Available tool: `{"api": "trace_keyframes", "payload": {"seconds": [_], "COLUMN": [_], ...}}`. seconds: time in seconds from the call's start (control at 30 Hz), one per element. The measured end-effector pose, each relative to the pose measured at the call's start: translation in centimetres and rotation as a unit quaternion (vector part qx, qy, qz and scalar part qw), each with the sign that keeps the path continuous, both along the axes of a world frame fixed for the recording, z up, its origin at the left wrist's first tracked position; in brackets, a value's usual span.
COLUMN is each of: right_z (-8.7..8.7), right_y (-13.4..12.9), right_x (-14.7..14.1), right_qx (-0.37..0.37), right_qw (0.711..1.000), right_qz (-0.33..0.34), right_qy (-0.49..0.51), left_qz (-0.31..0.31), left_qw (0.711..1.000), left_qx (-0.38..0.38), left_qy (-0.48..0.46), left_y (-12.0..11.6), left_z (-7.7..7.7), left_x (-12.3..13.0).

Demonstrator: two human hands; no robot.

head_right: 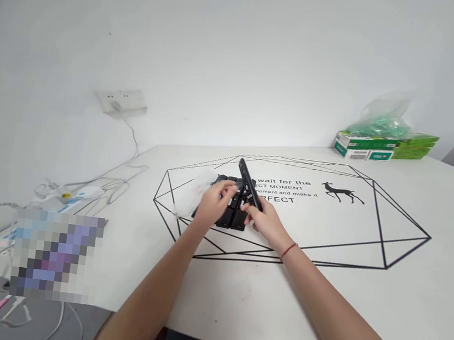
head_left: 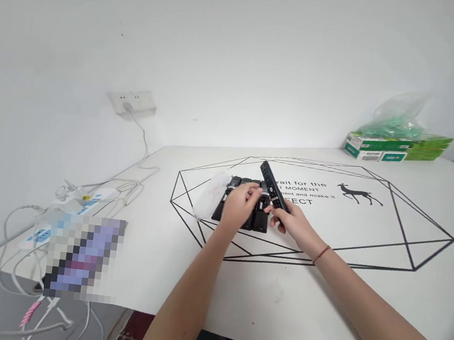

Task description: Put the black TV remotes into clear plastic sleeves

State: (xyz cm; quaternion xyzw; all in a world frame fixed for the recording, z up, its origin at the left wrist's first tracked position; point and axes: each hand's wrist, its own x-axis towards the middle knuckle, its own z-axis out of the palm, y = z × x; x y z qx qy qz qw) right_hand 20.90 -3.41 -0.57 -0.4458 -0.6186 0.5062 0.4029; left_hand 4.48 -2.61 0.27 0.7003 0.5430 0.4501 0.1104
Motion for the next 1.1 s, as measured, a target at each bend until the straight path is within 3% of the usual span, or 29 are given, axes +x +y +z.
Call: {"api": "trace_keyframes", "payload": {"seconds": [0.07, 0.13, 0.2, 0.27, 0.4, 0.53, 0.63, 0.7, 0.77, 0.83, 0.93, 1.1], "right_z": [0.5, 0.8, 1.0, 1.0, 0.9, 1.0, 1.0, 1.1, 1.0, 1.0, 0.9, 0.6], "right_y": [-0.3, -0.7, -1.0, -1.2, -1.4, -1.6, -1.8, -2.1, -2.3, -2.6, -2.9, -3.0], "right_x": [0.0, 0.0, -0.2, -0.3, -0.4, -0.3, -0.4, -0.6, -0.9, -1.2, -1.5, -1.6], "right_qx": [-0.027, -0.045, -0.058, -0.063, -0.072, -0.099, -0.113, -0.116, -0.120, -0.126, -0.137, -0.159], "right_qw": [0.999, 0.997, 0.995, 0.994, 0.993, 0.988, 0.985, 0.984, 0.983, 0.983, 0.980, 0.972], "right_qz": [0.018, 0.031, 0.052, 0.067, 0.069, 0.076, 0.084, 0.092, 0.103, 0.114, 0.127, 0.156], "right_qy": [0.034, 0.054, 0.059, 0.057, 0.062, 0.094, 0.103, 0.098, 0.088, 0.076, 0.063, 0.073], "left_qz": [0.152, 0.301, 0.374, 0.386, 0.369, 0.350, 0.277, 0.181, 0.080, 0.011, -0.013, 0.022], "left_qw": [0.985, 0.944, 0.910, 0.900, 0.922, 0.928, 0.932, 0.900, 0.830, 0.767, 0.731, 0.713], "left_qx": [0.014, -0.025, -0.102, -0.152, -0.115, -0.074, -0.028, -0.023, -0.030, -0.029, -0.021, -0.014], "left_qy": [0.077, 0.131, 0.147, 0.130, -0.005, -0.104, -0.232, -0.395, -0.551, -0.640, -0.682, -0.701], "left_y": [0.4, 0.9, 1.3, 1.6, 1.7, 1.7, 2.1, 2.5, 2.8, 2.8, 2.6, 2.7], "left_z": [0.2, -0.1, -0.7, -1.4, -2.4, -2.3, -1.6, -1.0, -0.5, -0.3, -0.3, -0.5], "left_x": [-2.7, -5.4, -7.6, -9.0, -9.9, -9.9, -9.2, -8.3, -7.2, -6.3, -5.7, -6.0]}}
